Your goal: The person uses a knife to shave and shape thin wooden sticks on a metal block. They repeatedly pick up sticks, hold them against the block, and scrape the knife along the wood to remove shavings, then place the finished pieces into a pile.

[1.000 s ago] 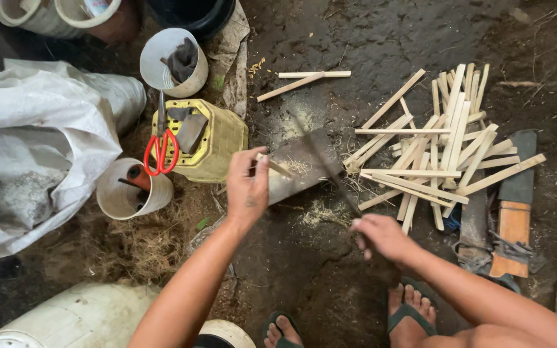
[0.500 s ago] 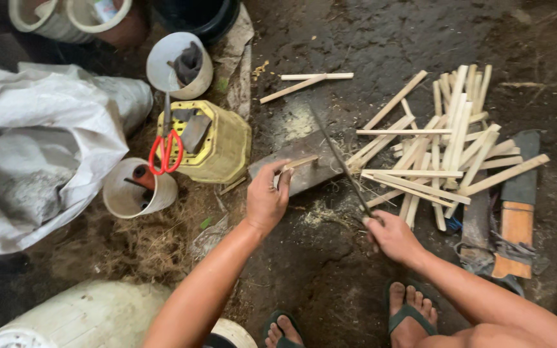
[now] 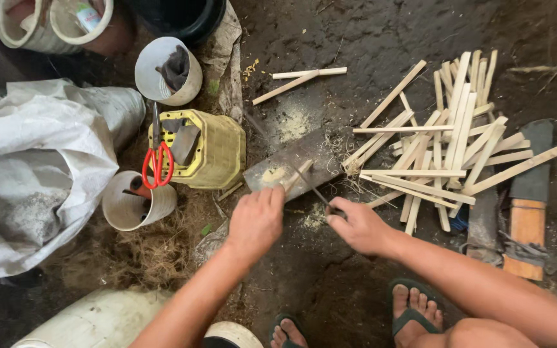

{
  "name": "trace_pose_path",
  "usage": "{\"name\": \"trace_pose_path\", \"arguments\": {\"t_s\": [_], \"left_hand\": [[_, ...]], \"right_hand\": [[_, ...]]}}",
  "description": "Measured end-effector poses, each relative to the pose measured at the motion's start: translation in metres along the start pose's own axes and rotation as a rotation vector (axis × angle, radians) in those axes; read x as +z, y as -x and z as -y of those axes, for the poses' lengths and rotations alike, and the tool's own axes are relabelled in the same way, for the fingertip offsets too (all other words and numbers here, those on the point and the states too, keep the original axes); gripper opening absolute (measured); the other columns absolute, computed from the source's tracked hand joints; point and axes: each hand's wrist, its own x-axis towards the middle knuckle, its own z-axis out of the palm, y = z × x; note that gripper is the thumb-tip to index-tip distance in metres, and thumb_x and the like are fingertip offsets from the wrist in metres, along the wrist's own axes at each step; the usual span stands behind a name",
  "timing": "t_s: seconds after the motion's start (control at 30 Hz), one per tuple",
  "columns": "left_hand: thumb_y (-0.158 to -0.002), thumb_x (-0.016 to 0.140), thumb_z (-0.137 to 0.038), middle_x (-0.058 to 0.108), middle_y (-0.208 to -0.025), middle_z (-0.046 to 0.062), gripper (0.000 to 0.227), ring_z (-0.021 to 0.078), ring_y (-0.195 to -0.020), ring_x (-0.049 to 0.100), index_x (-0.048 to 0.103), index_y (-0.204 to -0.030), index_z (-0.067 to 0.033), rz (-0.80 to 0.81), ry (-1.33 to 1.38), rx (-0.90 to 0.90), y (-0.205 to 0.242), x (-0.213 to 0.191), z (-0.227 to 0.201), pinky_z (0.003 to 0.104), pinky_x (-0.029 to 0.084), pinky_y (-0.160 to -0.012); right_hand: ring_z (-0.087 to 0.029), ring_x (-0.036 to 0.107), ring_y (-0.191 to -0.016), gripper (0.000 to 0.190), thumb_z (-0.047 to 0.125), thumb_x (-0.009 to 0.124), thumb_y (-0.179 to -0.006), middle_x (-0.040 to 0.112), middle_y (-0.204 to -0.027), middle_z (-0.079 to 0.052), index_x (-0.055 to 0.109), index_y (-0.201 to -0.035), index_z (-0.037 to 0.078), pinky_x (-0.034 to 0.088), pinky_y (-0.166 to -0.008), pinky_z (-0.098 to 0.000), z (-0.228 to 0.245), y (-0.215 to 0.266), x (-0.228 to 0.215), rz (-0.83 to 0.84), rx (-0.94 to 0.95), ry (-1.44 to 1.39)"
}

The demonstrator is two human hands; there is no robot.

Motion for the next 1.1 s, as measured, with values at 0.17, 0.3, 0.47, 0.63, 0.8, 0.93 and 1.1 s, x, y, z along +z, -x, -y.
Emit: {"name": "trace_pose_path", "arguments": {"t_s": [0.17,0.3,0.47,0.63,0.8,0.93,1.1], "left_hand": [[-0.080,0.060,-0.006,0.058,-0.083,0.008,0.029,0.0258,-0.078,0.063,0.059,-0.108,-0.0026,-0.096,0.047,0.017,0.002,-0.002,-0.011,0.039,0.049,-0.070],[-0.077,0.060,-0.009,0.060,-0.084,0.009,0.036,0.0264,-0.078,0.063,0.061,-0.111,0.0007,-0.091,0.051,0.026,0.005,0.001,-0.009,0.039,0.050,-0.070],[-0.075,0.061,-0.010,0.060,-0.083,0.011,0.039,0.0275,-0.078,0.063,0.062,-0.111,0.0037,-0.128,0.057,0.056,0.001,0.002,-0.006,0.039,0.050,-0.070],[-0.081,0.062,-0.005,0.061,-0.085,0.012,0.028,0.0288,-0.080,0.064,0.060,-0.108,0.0017,-0.102,0.097,-0.003,0.010,0.010,0.001,0.041,0.051,-0.074],[-0.073,0.064,-0.003,0.061,-0.083,0.012,0.042,0.0277,-0.075,0.063,0.061,-0.114,0.0066,-0.092,0.130,-0.014,0.017,0.006,0.010,0.039,0.050,-0.068],[-0.069,0.067,-0.007,0.061,-0.085,0.013,0.042,0.0308,-0.078,0.063,0.060,-0.109,0.0021,-0.094,0.147,0.009,0.026,0.016,0.011,0.042,0.051,-0.072],[-0.067,0.065,-0.007,0.062,-0.089,0.014,0.053,0.0305,-0.079,0.062,0.060,-0.118,0.0076,-0.165,0.147,0.034,0.023,0.008,0.012,0.041,0.050,-0.072]], "right_hand": [[-0.020,0.055,-0.051,0.033,0.037,0.058,-0.096,0.060,-0.056,-0.012,0.068,-0.091,0.006,0.043,-0.051,-0.0391,0.014,-0.005,-0.004,0.029,0.143,0.088],[-0.027,0.054,-0.049,0.036,0.037,0.057,-0.099,0.057,-0.058,-0.016,0.066,-0.089,0.004,0.045,-0.053,-0.0402,0.019,0.006,0.000,0.024,-0.052,0.007],[-0.032,0.057,-0.054,0.037,0.036,0.055,-0.102,0.058,-0.061,-0.020,0.064,-0.086,0.003,0.047,-0.055,-0.0432,0.026,0.006,-0.004,0.043,-0.081,0.014],[-0.035,0.065,-0.058,0.039,0.041,0.052,-0.099,0.065,-0.064,-0.018,0.067,-0.089,0.006,0.050,-0.057,-0.0436,0.014,-0.001,-0.002,0.059,-0.010,0.021],[-0.040,0.066,-0.063,0.046,0.047,0.049,-0.100,0.066,-0.066,-0.020,0.069,-0.089,0.007,0.051,-0.063,-0.0458,0.008,-0.009,-0.004,0.042,0.146,0.124],[-0.042,0.067,-0.067,0.045,0.050,0.051,-0.096,0.068,-0.068,-0.021,0.068,-0.087,0.008,0.052,-0.063,-0.0486,-0.006,-0.003,0.004,0.100,0.076,0.198],[-0.043,0.066,-0.072,0.050,0.049,0.048,-0.102,0.067,-0.072,-0.022,0.066,-0.085,0.005,0.052,-0.067,-0.0495,-0.004,-0.018,-0.006,-0.029,0.169,0.220]]}}
